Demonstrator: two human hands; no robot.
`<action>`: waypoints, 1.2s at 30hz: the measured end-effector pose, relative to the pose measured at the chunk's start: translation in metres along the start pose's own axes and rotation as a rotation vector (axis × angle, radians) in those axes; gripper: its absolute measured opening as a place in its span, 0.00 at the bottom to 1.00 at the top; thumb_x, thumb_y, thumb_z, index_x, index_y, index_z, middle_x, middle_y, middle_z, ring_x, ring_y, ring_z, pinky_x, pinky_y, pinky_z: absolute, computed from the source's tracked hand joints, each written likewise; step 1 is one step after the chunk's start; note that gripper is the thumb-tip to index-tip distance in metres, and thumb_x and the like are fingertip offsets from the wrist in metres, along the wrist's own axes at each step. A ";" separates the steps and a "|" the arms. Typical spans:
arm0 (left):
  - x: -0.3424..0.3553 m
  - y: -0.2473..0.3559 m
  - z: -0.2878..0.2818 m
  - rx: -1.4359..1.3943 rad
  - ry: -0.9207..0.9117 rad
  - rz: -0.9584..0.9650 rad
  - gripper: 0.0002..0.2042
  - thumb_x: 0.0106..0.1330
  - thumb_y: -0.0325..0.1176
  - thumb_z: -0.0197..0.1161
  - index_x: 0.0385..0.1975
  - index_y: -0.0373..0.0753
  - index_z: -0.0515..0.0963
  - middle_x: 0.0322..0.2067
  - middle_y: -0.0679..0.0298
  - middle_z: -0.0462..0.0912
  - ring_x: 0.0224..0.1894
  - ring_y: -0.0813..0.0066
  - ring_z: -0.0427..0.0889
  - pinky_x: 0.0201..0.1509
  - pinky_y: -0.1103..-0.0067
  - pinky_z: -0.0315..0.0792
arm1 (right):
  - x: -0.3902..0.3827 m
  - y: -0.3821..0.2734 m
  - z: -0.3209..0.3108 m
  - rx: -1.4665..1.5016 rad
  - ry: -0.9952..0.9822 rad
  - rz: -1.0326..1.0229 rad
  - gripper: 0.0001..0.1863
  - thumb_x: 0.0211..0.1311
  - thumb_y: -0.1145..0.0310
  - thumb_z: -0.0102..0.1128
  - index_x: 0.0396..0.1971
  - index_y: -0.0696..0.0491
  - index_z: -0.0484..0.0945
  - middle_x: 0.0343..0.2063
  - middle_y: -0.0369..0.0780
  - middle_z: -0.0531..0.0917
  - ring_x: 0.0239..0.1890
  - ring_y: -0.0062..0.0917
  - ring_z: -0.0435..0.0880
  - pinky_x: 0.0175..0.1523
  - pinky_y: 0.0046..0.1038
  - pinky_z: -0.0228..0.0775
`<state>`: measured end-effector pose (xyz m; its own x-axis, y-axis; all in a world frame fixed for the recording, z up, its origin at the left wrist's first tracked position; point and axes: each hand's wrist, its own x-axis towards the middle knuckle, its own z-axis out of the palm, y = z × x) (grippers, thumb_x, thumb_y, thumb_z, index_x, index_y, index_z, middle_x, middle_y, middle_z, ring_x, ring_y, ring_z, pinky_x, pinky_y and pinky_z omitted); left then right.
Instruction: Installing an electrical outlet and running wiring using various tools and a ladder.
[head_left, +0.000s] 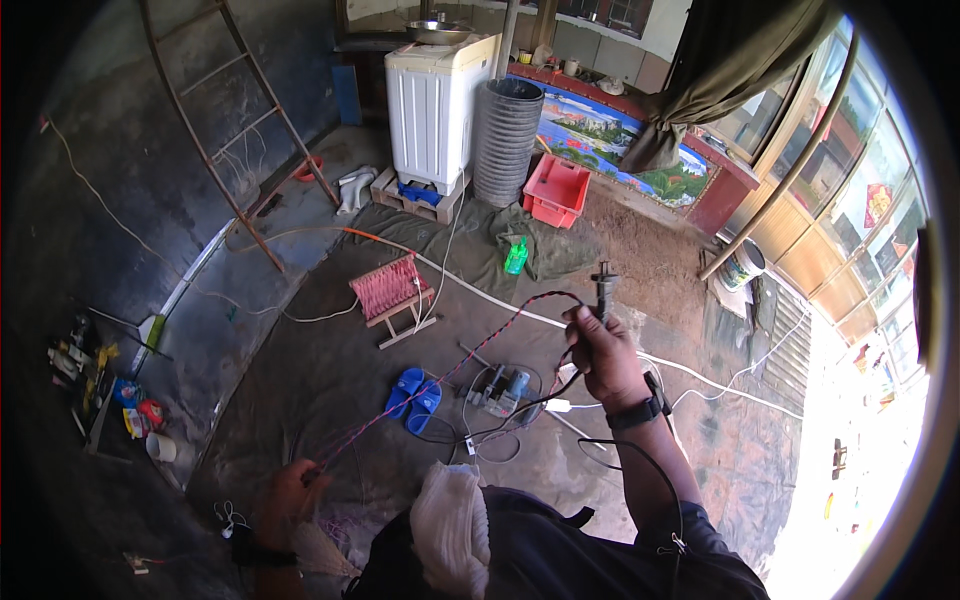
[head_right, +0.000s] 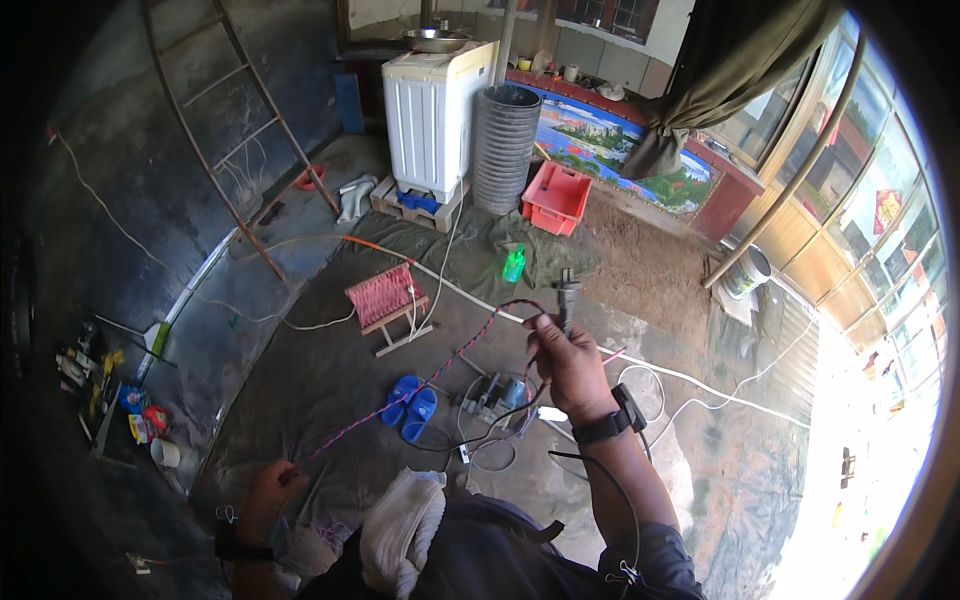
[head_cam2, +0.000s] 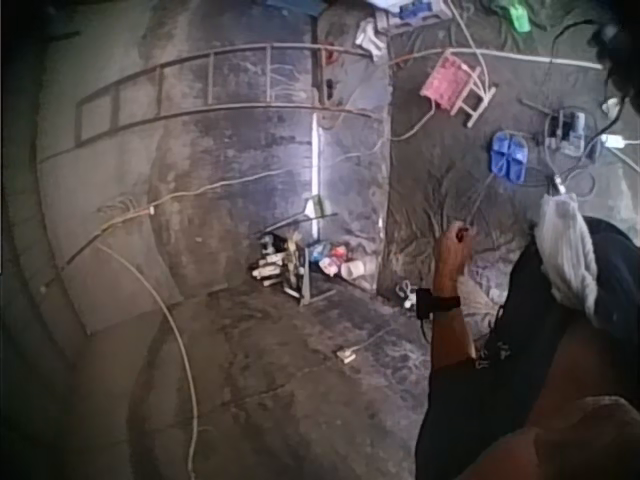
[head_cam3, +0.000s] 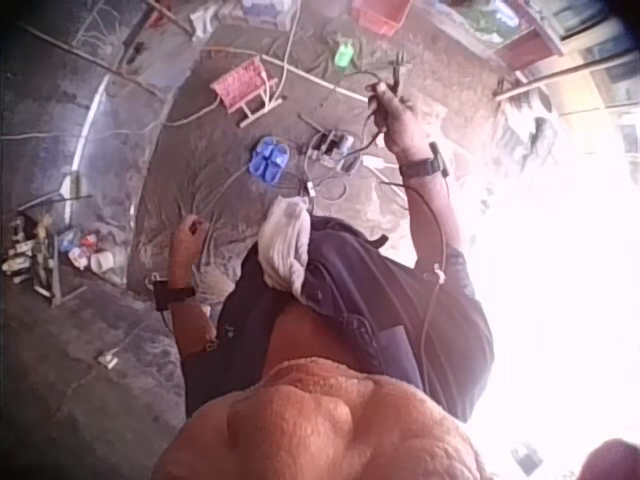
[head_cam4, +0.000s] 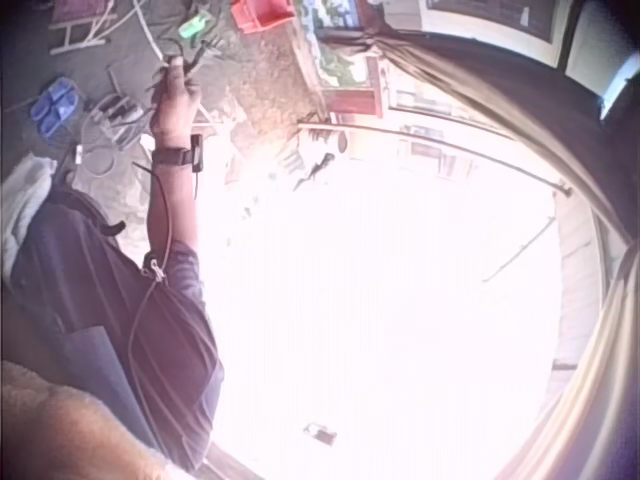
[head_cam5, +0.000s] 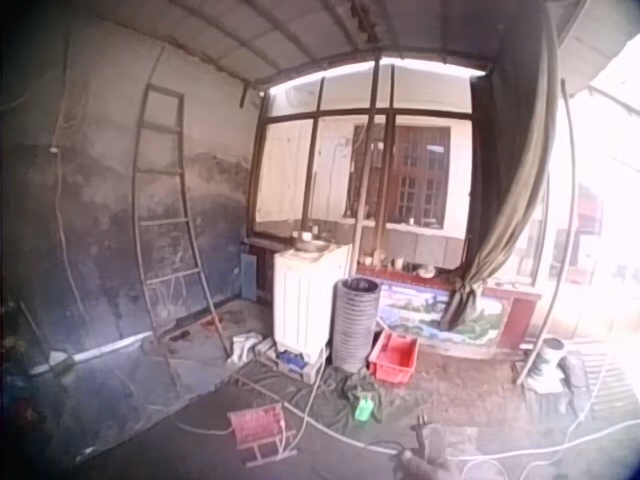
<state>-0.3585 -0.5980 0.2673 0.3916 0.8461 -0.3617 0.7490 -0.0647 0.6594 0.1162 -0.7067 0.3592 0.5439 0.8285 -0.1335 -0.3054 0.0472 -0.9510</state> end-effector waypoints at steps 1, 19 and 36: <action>0.003 0.028 0.012 -0.031 -0.070 0.046 0.13 0.58 0.37 0.65 0.36 0.35 0.79 0.28 0.57 0.81 0.31 0.71 0.80 0.36 0.72 0.72 | -0.003 0.008 0.015 -0.062 -0.072 0.041 0.13 0.68 0.57 0.56 0.37 0.53 0.80 0.19 0.30 0.76 0.14 0.11 0.66 0.19 0.15 0.52; 0.034 0.078 0.075 -0.339 -0.203 0.403 0.09 0.61 0.30 0.67 0.34 0.36 0.73 0.25 0.67 0.77 0.27 0.83 0.76 0.30 0.81 0.71 | -0.044 0.051 0.061 -0.706 -0.788 0.176 0.14 0.63 0.63 0.63 0.39 0.59 0.81 0.24 0.36 0.82 0.28 0.14 0.73 0.35 0.26 0.68; -0.011 -0.143 0.004 -0.104 0.260 -0.168 0.07 0.63 0.30 0.60 0.35 0.33 0.76 0.27 0.59 0.79 0.31 0.72 0.80 0.35 0.73 0.74 | 0.025 0.045 -0.108 0.091 0.474 0.111 0.10 0.65 0.62 0.59 0.33 0.53 0.76 0.15 0.28 0.67 0.11 0.11 0.58 0.15 0.18 0.44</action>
<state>-0.4678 -0.6001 0.1750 0.1069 0.9481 -0.2996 0.7279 0.1306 0.6731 0.2005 -0.7438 0.2825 0.7934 0.4870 -0.3651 -0.4374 0.0391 -0.8984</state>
